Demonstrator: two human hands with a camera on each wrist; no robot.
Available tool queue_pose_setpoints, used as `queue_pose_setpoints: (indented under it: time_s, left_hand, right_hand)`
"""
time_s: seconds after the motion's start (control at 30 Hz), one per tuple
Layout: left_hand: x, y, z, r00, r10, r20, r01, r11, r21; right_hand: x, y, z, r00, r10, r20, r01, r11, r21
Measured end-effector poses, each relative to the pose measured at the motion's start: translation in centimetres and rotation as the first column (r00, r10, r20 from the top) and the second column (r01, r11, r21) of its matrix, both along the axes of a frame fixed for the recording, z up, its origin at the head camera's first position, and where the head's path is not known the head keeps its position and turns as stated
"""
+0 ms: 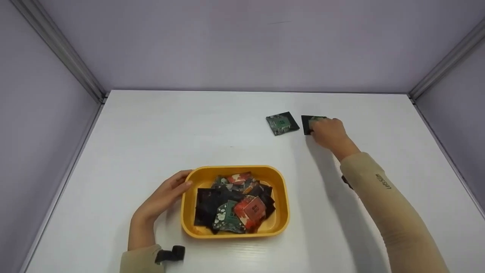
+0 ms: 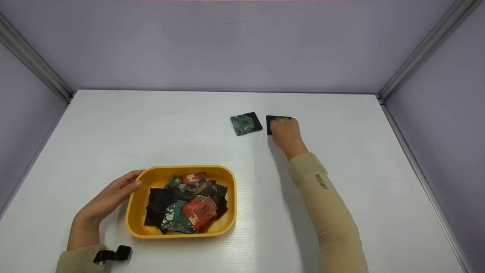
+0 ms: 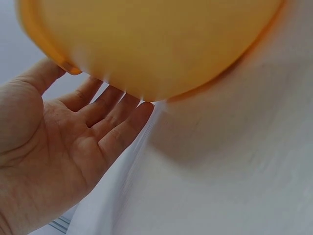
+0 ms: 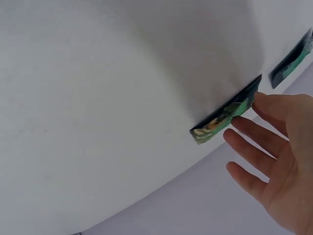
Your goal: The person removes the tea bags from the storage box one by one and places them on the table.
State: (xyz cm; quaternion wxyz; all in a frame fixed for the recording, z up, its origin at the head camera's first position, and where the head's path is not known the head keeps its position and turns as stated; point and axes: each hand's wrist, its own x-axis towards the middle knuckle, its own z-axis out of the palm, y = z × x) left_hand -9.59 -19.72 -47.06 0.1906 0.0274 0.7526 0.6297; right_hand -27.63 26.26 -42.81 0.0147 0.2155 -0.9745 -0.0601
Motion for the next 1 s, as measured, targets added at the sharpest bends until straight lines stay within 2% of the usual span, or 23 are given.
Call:
queue_pose_setpoints:
  time_s: [0.37, 0.5, 0.6, 0.73, 0.9, 1.0]
  left_hand:
    - [-0.1, 0.1, -0.1, 1.000, 0.003, 0.008, -0.003, 1.000, -0.031]
    - [-0.1, -0.1, 0.0, 1.000, 0.015, 0.012, -0.014, 0.999, -0.032]
    - [0.0, -0.2, -0.1, 1.000, 0.016, 0.008, -0.016, 0.999, -0.031]
    - [0.0, -0.1, 0.0, 1.000, 0.014, 0.002, -0.014, 1.000, -0.025]
    - [-0.1, 0.1, -0.1, 1.000, -0.012, -0.010, 0.012, 1.000, 0.008]
    - [-0.2, 0.2, -0.2, 1.000, -0.016, -0.013, 0.016, 1.000, 0.001]
  right_hand:
    - [2.3, -4.2, 4.5, 0.988, 0.078, 0.134, -0.093, 0.990, 0.103]
    - [3.7, -6.5, 6.2, 0.983, 0.135, 0.128, -0.152, 0.980, 0.128]
    - [4.9, -8.4, 7.3, 0.970, 0.227, 0.084, -0.236, 0.964, 0.125]
    - [6.8, -10.6, 8.3, 0.931, 0.364, 0.027, -0.364, 0.920, 0.142]
    - [9.5, -12.9, 8.2, 0.854, 0.521, -0.003, -0.506, 0.830, 0.234]
    - [11.2, -14.1, 7.9, 0.801, 0.598, -0.003, -0.579, 0.777, 0.245]
